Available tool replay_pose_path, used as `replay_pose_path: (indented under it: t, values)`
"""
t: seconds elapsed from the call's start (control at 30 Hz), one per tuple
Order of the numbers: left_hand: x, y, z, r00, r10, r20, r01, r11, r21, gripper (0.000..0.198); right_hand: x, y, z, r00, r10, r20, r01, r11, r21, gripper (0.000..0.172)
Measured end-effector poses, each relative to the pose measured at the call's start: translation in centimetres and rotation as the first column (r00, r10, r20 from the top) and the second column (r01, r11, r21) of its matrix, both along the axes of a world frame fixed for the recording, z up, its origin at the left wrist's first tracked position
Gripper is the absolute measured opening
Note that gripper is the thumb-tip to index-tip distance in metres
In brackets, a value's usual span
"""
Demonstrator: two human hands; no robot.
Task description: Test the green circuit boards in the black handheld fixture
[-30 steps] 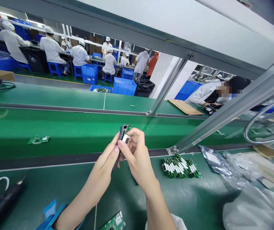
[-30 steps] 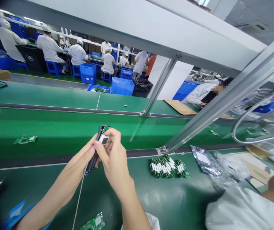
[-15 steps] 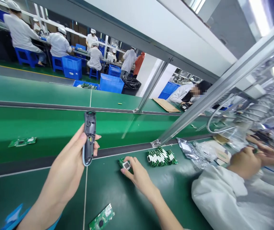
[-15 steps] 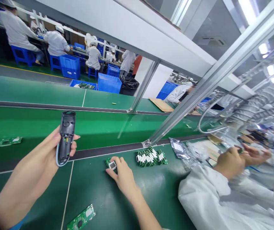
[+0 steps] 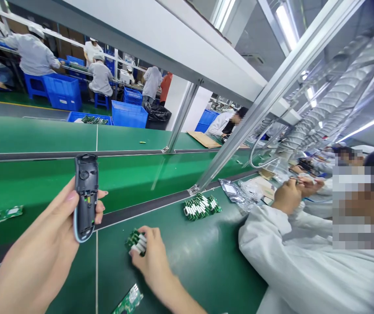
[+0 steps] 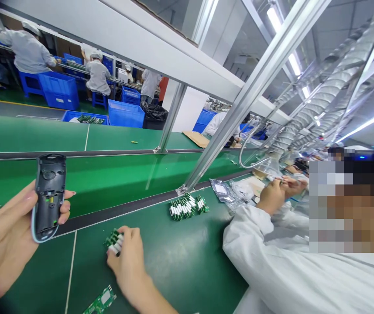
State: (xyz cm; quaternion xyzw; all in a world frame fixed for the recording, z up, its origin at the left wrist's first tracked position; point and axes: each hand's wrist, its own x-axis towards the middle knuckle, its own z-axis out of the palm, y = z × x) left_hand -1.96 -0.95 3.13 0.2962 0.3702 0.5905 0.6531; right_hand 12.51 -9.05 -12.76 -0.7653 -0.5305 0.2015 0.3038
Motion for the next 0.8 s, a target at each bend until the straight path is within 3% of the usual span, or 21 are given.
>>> replay_pose_path:
  t: [0.1,0.17,0.23,0.37,0.5,0.67,0.8]
  values:
    - [0.0,-0.1,-0.1,0.998,-0.028,-0.052,0.03,0.999,0.04,0.056,-1.6,-0.6,-1.1,0.989,0.066,0.13,-0.084,0.987,0.138,0.053]
    - [-0.2,0.2,-0.4,0.996,-0.033,-0.08,0.037,0.998,0.05,0.055,-0.4,-0.2,-1.7,0.977,0.042,0.21,-0.09,0.971,0.223,0.052]
    - [-0.5,0.5,-0.7,0.995,-0.05,-0.084,0.053,0.998,0.031,0.056,2.3,0.7,-1.9,0.941,-0.083,0.329,-0.016,0.958,0.287,0.048]
    - [-0.7,1.1,-0.8,0.994,-0.072,-0.078,0.073,0.997,0.004,0.041,8.9,2.5,-2.0,0.748,-0.333,0.574,0.137,0.924,0.357,0.034]
    - [-0.6,1.0,-0.7,0.992,-0.105,-0.064,0.106,0.994,0.009,0.028,12.6,2.9,-2.4,0.688,-0.385,0.616,0.172,0.91,0.377,0.03]
    - [-0.7,0.8,-1.0,0.99,-0.108,-0.087,0.106,0.994,-0.027,0.055,14.4,2.3,-3.1,0.651,-0.399,0.646,0.207,0.912,0.355,0.036]
    - [-0.8,0.5,-0.8,0.988,-0.115,-0.106,0.108,0.992,-0.072,0.059,16.0,2.2,-3.2,0.641,-0.391,0.66,0.225,0.918,0.326,0.036]
